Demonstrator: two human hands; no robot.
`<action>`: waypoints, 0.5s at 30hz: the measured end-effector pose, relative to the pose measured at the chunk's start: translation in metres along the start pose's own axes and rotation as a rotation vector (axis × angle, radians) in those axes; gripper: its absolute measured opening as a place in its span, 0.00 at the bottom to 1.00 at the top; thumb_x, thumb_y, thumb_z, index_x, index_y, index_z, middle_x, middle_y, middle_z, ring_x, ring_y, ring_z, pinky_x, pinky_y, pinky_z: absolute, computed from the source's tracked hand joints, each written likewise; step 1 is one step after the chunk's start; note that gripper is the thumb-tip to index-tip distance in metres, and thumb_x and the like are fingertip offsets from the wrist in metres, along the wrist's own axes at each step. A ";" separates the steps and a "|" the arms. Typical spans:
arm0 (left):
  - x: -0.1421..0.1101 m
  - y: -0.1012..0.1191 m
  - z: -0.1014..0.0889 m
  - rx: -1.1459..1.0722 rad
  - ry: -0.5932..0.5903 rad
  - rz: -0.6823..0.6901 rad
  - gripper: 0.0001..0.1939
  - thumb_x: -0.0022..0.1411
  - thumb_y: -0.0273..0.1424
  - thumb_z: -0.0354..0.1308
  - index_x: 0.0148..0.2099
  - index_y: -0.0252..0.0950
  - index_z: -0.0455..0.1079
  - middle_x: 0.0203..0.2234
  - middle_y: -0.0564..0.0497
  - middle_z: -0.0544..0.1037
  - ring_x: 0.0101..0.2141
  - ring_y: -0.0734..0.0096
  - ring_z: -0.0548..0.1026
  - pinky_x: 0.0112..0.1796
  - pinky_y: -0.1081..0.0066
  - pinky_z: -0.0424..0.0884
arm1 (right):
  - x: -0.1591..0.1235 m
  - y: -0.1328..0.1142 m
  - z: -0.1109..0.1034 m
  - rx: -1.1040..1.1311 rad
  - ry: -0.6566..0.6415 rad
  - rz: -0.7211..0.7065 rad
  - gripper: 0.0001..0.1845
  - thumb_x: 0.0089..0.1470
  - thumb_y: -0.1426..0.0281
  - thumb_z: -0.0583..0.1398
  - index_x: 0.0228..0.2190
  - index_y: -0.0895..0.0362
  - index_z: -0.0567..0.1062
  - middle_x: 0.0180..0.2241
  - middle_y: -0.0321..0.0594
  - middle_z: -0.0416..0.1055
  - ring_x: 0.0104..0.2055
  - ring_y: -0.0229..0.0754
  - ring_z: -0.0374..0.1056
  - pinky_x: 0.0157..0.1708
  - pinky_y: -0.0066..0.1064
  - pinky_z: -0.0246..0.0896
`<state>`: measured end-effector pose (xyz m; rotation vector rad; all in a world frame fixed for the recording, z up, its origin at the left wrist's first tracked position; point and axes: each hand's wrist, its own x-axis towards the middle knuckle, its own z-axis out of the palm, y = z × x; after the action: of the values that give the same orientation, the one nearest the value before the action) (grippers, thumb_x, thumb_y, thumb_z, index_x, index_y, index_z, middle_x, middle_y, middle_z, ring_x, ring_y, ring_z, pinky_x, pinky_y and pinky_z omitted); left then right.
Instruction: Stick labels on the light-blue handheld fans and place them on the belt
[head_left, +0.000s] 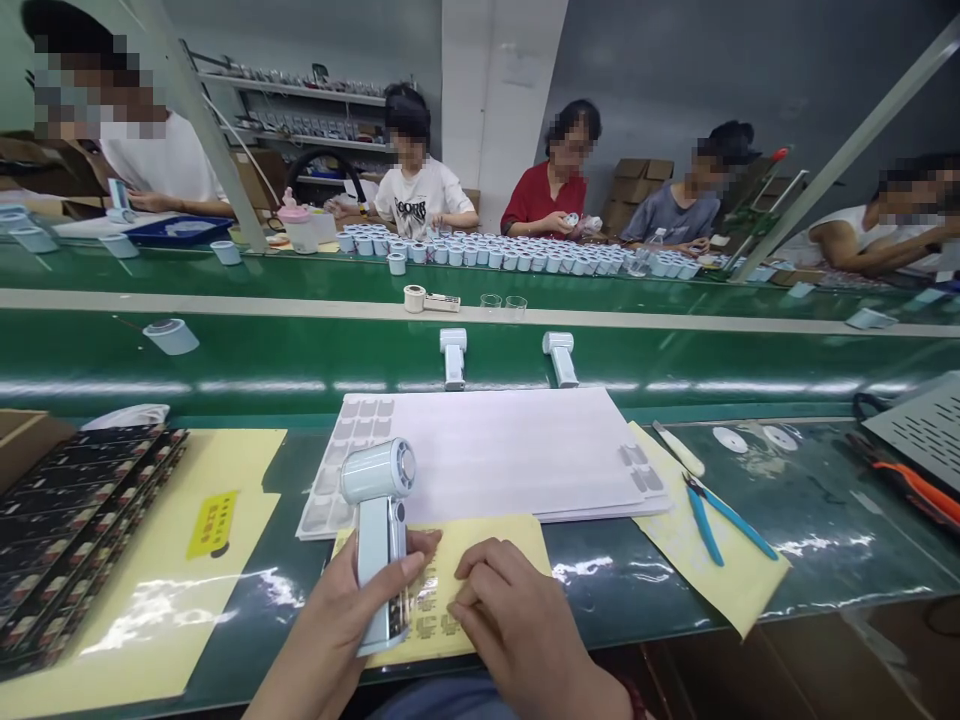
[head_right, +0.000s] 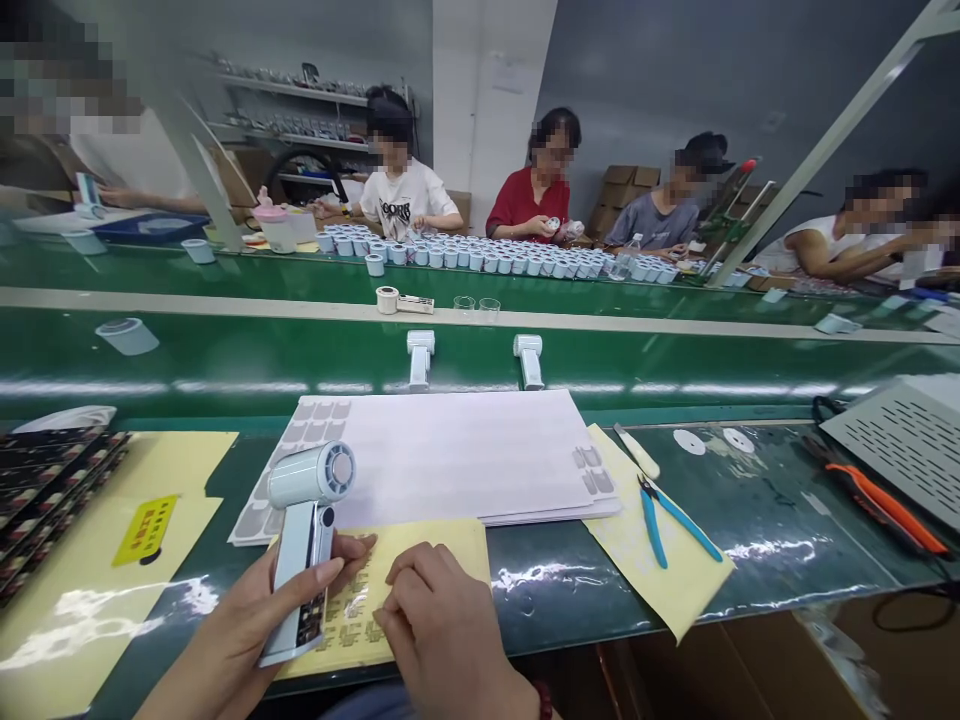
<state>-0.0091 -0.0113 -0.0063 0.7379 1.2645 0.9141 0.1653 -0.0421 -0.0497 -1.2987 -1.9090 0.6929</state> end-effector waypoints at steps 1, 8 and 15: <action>0.000 -0.001 0.000 -0.009 0.000 0.004 0.17 0.48 0.40 0.69 0.38 0.37 0.78 0.39 0.45 0.81 0.49 0.53 0.73 0.46 0.65 0.67 | 0.000 0.000 -0.003 0.068 0.000 0.023 0.07 0.55 0.76 0.58 0.27 0.55 0.70 0.37 0.41 0.72 0.39 0.44 0.70 0.36 0.32 0.61; 0.000 -0.003 0.003 -0.018 0.036 0.045 0.17 0.47 0.40 0.70 0.37 0.37 0.78 0.39 0.46 0.82 0.47 0.54 0.75 0.50 0.64 0.68 | 0.002 -0.001 -0.012 0.209 -0.040 0.090 0.06 0.57 0.72 0.60 0.27 0.54 0.71 0.36 0.39 0.72 0.33 0.40 0.68 0.31 0.28 0.61; -0.002 -0.001 0.004 -0.040 0.045 0.014 0.17 0.47 0.40 0.70 0.39 0.37 0.78 0.40 0.45 0.82 0.50 0.52 0.75 0.52 0.63 0.67 | 0.000 0.001 -0.004 -0.010 -0.046 -0.076 0.08 0.58 0.75 0.57 0.28 0.55 0.71 0.35 0.41 0.73 0.34 0.42 0.69 0.31 0.31 0.60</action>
<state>-0.0049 -0.0133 -0.0056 0.6983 1.2784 0.9692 0.1696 -0.0412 -0.0481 -1.2199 -1.9907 0.6808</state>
